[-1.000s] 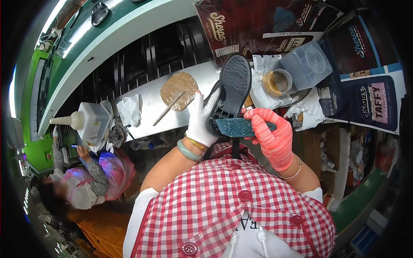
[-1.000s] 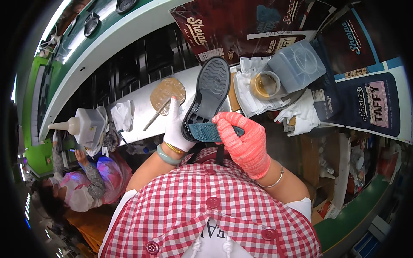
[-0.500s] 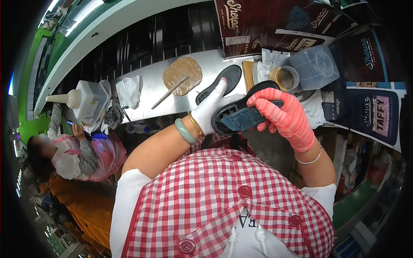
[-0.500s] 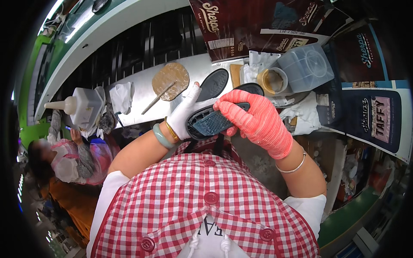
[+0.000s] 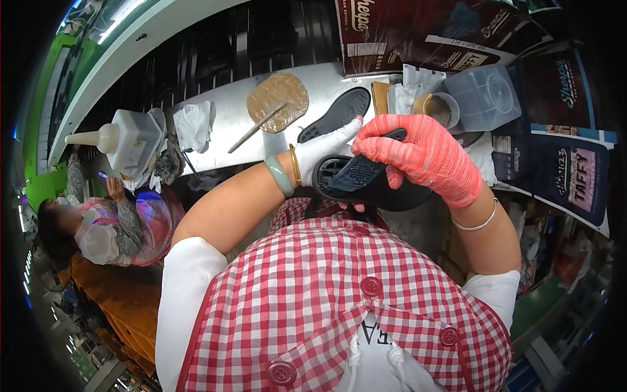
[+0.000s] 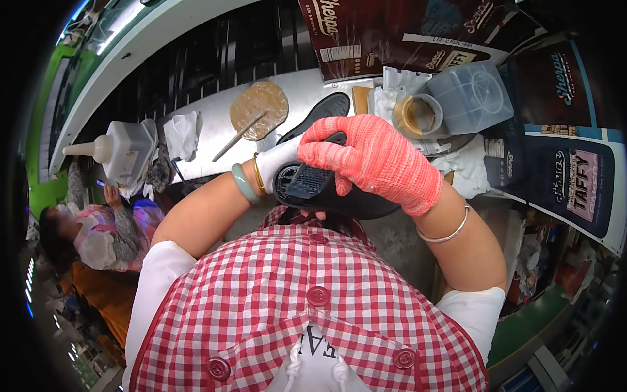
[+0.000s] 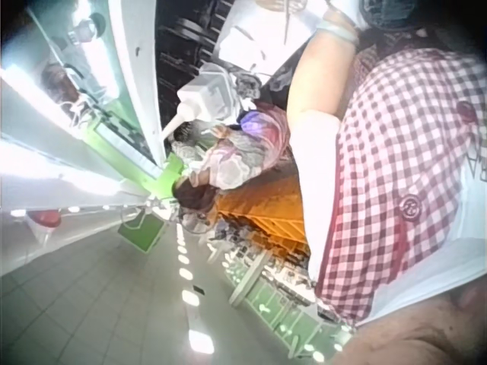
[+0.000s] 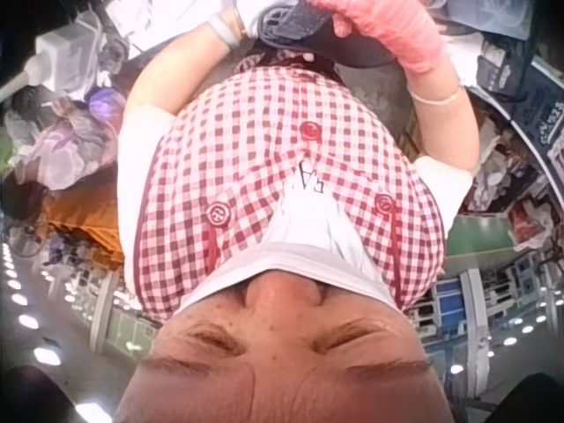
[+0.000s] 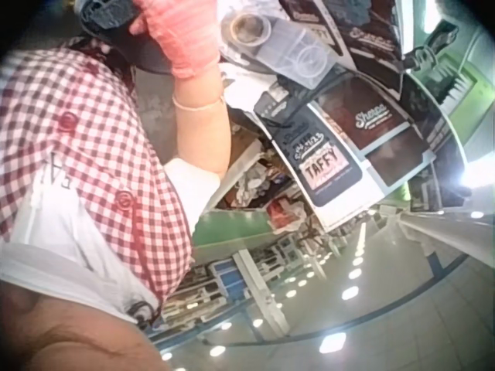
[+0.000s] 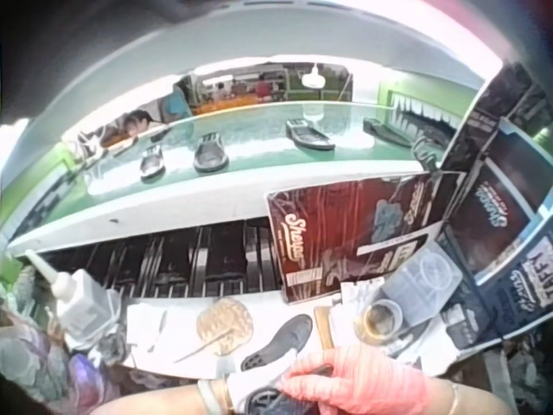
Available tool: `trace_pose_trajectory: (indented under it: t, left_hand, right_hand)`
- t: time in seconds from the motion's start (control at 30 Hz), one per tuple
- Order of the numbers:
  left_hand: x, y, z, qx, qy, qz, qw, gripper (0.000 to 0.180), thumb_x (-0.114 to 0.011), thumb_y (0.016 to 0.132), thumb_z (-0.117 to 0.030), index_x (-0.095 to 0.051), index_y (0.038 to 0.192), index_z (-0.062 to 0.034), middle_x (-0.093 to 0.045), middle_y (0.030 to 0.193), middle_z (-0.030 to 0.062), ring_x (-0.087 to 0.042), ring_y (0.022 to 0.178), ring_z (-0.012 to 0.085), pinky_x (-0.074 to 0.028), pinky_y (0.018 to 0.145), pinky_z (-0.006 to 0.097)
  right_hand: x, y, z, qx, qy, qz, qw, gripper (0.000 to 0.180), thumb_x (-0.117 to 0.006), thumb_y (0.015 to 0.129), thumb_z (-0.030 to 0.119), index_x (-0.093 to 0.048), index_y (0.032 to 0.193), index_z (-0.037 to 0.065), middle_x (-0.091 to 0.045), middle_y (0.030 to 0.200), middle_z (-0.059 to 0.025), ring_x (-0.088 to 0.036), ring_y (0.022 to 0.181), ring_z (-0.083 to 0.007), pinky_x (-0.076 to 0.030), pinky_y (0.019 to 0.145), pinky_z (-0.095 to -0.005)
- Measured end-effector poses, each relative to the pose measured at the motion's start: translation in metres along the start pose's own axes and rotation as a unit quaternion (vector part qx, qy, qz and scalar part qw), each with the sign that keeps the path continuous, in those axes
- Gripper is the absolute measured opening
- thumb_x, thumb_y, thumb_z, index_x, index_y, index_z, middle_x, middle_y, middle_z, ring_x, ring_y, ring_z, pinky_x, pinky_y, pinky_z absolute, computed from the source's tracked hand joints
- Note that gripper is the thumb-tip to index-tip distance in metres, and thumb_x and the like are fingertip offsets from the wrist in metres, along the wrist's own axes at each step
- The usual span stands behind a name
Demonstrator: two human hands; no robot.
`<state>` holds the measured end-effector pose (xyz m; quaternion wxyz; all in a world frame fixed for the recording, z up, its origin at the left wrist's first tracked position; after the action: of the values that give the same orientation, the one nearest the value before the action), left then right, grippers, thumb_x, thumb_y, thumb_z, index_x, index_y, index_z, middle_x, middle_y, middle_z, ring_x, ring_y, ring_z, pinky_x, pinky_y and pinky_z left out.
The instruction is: The person scrubs the soles of black slip-on shoes with a blue brush, repeatedly dipping the brush into a small container of liquid. They handle the shoes one at a time, scrubbing the textured soles and then placing them on a green conveyor belt.
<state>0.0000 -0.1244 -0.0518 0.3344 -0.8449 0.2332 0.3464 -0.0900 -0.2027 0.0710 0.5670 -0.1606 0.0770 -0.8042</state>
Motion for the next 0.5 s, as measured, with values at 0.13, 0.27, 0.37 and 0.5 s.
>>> trace_pose_trajectory:
  t: [0.13, 0.27, 0.37, 0.5]
  left_hand:
    - [0.022, 0.004, 0.01, 0.027, -0.021, -0.004, 0.999, 0.087, -0.028, 0.083, -0.073, -0.041, 0.132, -0.0028, -0.06, 0.107, 0.0214, -0.065, 0.08, 0.0349, -0.057, 0.06, 0.037]
    - [0.017, -0.007, 0.012, 0.081, -0.074, 0.017, 0.994, 0.089, -0.028, 0.083, -0.073, -0.037, 0.136, -0.0025, -0.057, 0.114, 0.0202, -0.065, 0.087, 0.0284, -0.056, 0.066, 0.034]
    - [0.011, -0.014, 0.008, 0.118, 0.003, 0.019, 0.993, 0.108, -0.022, 0.074, -0.085, -0.03, 0.14, -0.0006, -0.059, 0.107, 0.0267, -0.066, 0.074, 0.0405, -0.056, 0.054, 0.038]
    - [0.014, -0.021, -0.001, 0.115, -0.024, 0.081, 0.99, 0.094, -0.03, 0.085, -0.071, -0.03, 0.136, 0.0087, -0.055, 0.119, 0.0234, -0.067, 0.077, 0.0316, -0.058, 0.061, 0.036]
  right_hand:
    - [-0.005, 0.002, -0.003, -0.084, 0.047, 0.003, 0.995, 0.026, -0.063, 0.083, 0.028, -0.067, 0.093, 0.003, -0.06, 0.068, -0.0028, -0.052, 0.049, -0.0074, -0.042, 0.05, -0.0219]
    - [0.001, -0.004, -0.015, -0.096, 0.051, 0.018, 0.994, 0.026, -0.063, 0.083, 0.026, -0.068, 0.092, 0.003, -0.062, 0.072, -0.0035, -0.053, 0.053, -0.0073, -0.044, 0.052, -0.0214]
    - [0.005, -0.014, -0.029, -0.087, 0.062, 0.011, 0.994, 0.024, -0.063, 0.082, 0.024, -0.068, 0.093, 0.003, -0.064, 0.076, -0.0041, -0.055, 0.058, -0.0074, -0.045, 0.054, -0.0213]
    - [0.014, -0.03, -0.049, -0.095, 0.074, -0.006, 0.993, 0.022, -0.062, 0.083, 0.02, -0.068, 0.094, 0.003, -0.066, 0.082, -0.0035, -0.055, 0.062, -0.0071, -0.047, 0.056, -0.0208]
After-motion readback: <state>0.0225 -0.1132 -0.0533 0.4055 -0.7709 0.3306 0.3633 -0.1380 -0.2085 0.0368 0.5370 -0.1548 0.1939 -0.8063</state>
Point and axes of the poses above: each hand's wrist, its own y-axis towards the middle knuckle, its own x-axis out of the back of the hand, z = x × y, the point moved 5 cm from there along y, towards the middle knuckle
